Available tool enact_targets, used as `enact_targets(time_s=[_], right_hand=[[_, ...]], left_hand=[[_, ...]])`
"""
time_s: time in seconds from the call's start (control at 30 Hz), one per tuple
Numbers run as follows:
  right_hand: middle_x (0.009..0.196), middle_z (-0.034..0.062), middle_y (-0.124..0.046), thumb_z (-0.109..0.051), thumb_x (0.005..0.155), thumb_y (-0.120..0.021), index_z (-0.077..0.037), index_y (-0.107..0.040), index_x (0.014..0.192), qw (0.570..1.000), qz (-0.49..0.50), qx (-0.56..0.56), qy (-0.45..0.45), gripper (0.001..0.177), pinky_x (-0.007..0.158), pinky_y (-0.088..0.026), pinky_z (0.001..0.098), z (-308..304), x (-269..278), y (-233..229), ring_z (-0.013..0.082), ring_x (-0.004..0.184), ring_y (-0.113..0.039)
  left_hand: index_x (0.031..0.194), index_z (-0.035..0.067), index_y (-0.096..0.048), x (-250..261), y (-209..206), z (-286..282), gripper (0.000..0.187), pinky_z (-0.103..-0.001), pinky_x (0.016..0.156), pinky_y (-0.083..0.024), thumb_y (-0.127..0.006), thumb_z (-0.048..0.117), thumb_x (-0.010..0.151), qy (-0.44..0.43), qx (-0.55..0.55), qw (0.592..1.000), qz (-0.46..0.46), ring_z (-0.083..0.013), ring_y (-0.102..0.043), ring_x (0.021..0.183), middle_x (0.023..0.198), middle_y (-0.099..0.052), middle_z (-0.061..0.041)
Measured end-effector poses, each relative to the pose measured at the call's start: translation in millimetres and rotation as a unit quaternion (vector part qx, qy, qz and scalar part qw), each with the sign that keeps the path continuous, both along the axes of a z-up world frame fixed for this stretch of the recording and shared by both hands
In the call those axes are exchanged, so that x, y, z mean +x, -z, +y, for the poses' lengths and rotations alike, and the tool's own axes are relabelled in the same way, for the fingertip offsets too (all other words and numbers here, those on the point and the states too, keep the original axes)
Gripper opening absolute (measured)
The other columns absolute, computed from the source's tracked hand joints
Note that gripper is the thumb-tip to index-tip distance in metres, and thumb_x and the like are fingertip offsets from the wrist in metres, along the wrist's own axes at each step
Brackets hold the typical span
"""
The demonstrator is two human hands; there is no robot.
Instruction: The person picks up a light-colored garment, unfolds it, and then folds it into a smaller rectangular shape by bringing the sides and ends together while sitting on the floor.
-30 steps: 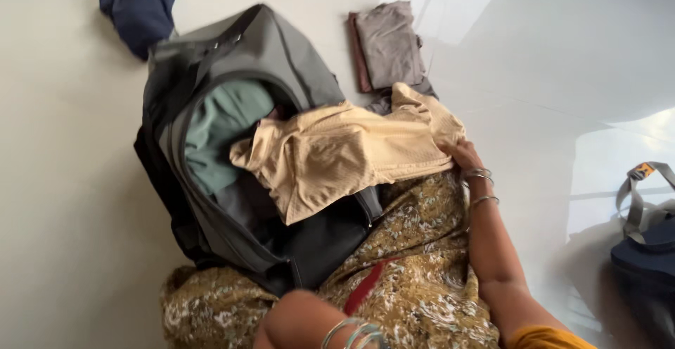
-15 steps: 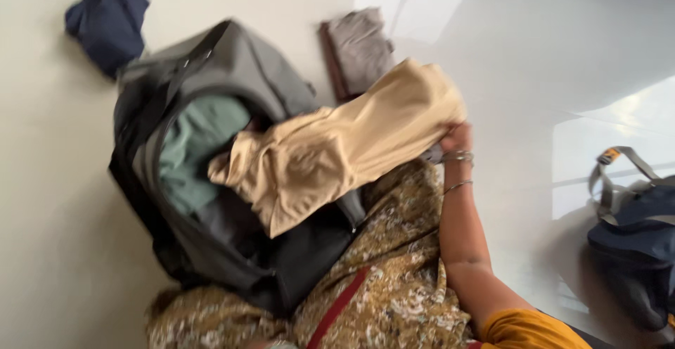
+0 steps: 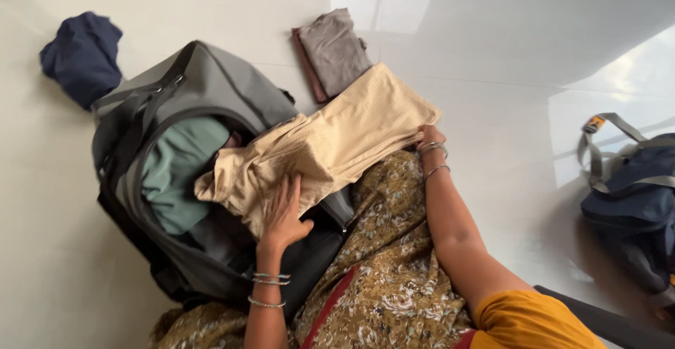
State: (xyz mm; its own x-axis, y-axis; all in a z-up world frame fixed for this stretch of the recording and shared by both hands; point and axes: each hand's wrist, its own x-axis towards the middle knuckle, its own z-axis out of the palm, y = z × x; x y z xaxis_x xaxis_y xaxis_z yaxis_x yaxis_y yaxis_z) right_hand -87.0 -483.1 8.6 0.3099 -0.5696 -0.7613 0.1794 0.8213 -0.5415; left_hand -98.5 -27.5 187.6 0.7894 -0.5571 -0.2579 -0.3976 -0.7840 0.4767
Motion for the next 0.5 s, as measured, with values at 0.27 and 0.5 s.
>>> enact_targets(time_s=[0.27, 0.5], right_hand=[[0.121, 0.0180, -0.057, 0.002, 0.073, -0.073, -0.005, -0.063, 0.113, 0.745, 0.360, -0.539, -0.155, 0.041, 0.087, -0.054, 0.0441, 37, 27, -26, 0.0338, 0.105, -0.059], [0.114, 0.0110, -0.075, -0.015, 0.099, -0.070, -0.008, -0.073, 0.113, 0.653, -0.078, -0.594, -0.463, 0.017, 0.080, -0.062, 0.0426, 159, 60, -73, 0.0234, 0.099, -0.072]], left_hand=[[0.155, 0.023, -0.032, -11, 40, 5, 0.091, -0.055, 0.122, -0.025, -0.075, 0.005, 0.078, -0.039, 0.003, 0.994, -0.099, -0.0356, -0.041, 0.144, 0.157, -0.039, -0.018], [0.159, 0.005, -0.023, -31, 38, -11, 0.094, -0.059, 0.114, -0.028, -0.073, 0.000, 0.080, -0.009, 0.047, 0.988, -0.150, -0.0473, -0.039, 0.139, 0.152, -0.036, -0.034]])
